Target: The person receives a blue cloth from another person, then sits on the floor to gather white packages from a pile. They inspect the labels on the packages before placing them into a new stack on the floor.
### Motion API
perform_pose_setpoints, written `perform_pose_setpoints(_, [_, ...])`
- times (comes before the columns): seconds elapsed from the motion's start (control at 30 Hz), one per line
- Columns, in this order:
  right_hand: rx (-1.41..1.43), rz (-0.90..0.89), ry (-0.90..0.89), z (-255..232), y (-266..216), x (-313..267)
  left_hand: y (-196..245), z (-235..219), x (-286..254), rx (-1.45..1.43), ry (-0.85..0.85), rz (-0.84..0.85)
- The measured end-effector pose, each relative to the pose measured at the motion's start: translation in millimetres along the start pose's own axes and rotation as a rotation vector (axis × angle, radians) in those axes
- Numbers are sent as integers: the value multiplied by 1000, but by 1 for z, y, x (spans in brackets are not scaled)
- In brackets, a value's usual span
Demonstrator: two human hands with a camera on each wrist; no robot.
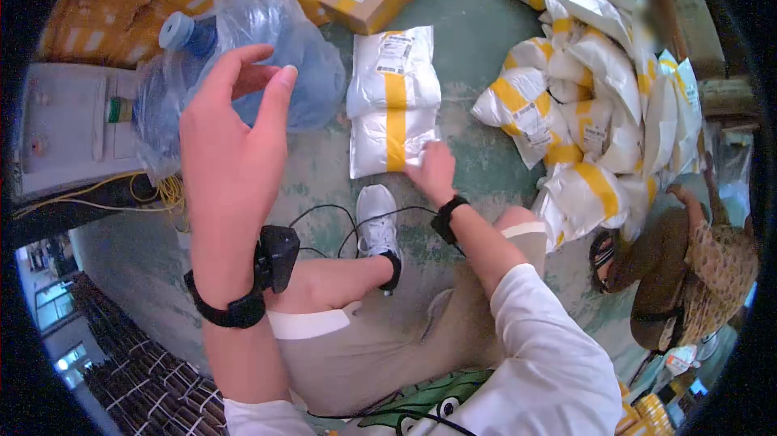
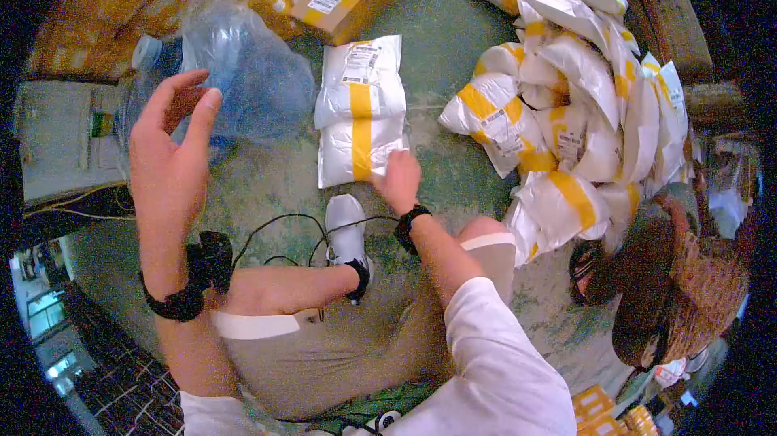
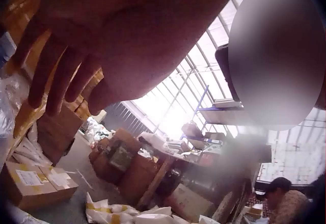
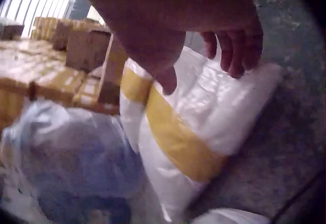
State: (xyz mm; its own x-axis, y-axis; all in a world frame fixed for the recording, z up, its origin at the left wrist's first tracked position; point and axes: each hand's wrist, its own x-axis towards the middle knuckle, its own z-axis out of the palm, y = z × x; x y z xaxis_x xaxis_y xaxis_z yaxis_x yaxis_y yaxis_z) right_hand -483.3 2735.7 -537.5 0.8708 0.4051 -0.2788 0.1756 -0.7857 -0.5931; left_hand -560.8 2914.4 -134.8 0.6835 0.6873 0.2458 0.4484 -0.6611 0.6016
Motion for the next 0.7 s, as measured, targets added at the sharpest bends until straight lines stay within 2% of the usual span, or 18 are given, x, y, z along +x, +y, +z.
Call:
perform_pose_setpoints(0.07, [-484, -653, -61, 14, 3, -1, 9, 2, 1, 3, 5, 53])
perform_pose_setpoints(0.1, [-472, -647, -42, 13, 2, 0, 16, 2, -3, 18, -11, 23])
perform_pose_setpoints(0.17, [-554, -801, -15, 13, -1, 7, 28, 0, -9, 38, -26, 17])
perform_pose_setpoints(0.2, [-545, -835, 45, -3, -8, 6, 31, -1, -12, 47, -31, 5])
perform_pose_setpoints(0.27, [-457, -878, -68, 41, 11, 33, 33, -3, -20, 46, -40, -38])
perform_pose_setpoints(0.3, [-400, -912, 43, 38, 8, 30, 32, -1, -21, 15, -48, -53])
perform_pose_setpoints(0.33, [-429, -948, 45, 28, 5, 23, 29, -2, -22, 13, -65, -14])
perform_pose_setpoints(0.37, [-427, -896, 20, 35, 5, 28, 24, 0, -21, 6, -87, 20])
perform_pose_setpoints(0.4, [-265, -949, -10, 17, -2, 27, 18, -1, -20, -15, -107, 6])
perform_pose_setpoints(0.43, [-433, -958, 99, -2, -12, 18, 15, 1, -19, -16, -117, -16])
perform_pose_setpoints(0.47, [-438, -1024, 160, -24, -25, 18, 14, 8, -18, -49, -148, 11])
perform_pose_setpoints(0.57, [-390, -1007, 231, -76, -71, 33, 27, 10, -15, 35, -222, 37])
perform_pose_setpoints(0.63, [-289, -1112, 131, -109, -97, 41, 34, 20, -17, 48, -368, 100])
perform_pose_setpoints(0.67, [-291, -1108, 142, -125, -106, 37, 44, 21, -18, 124, -462, 63])
perform_pose_setpoints(0.7, [-224, -1106, 81, -146, -113, 26, 43, 23, -19, 122, -465, 71])
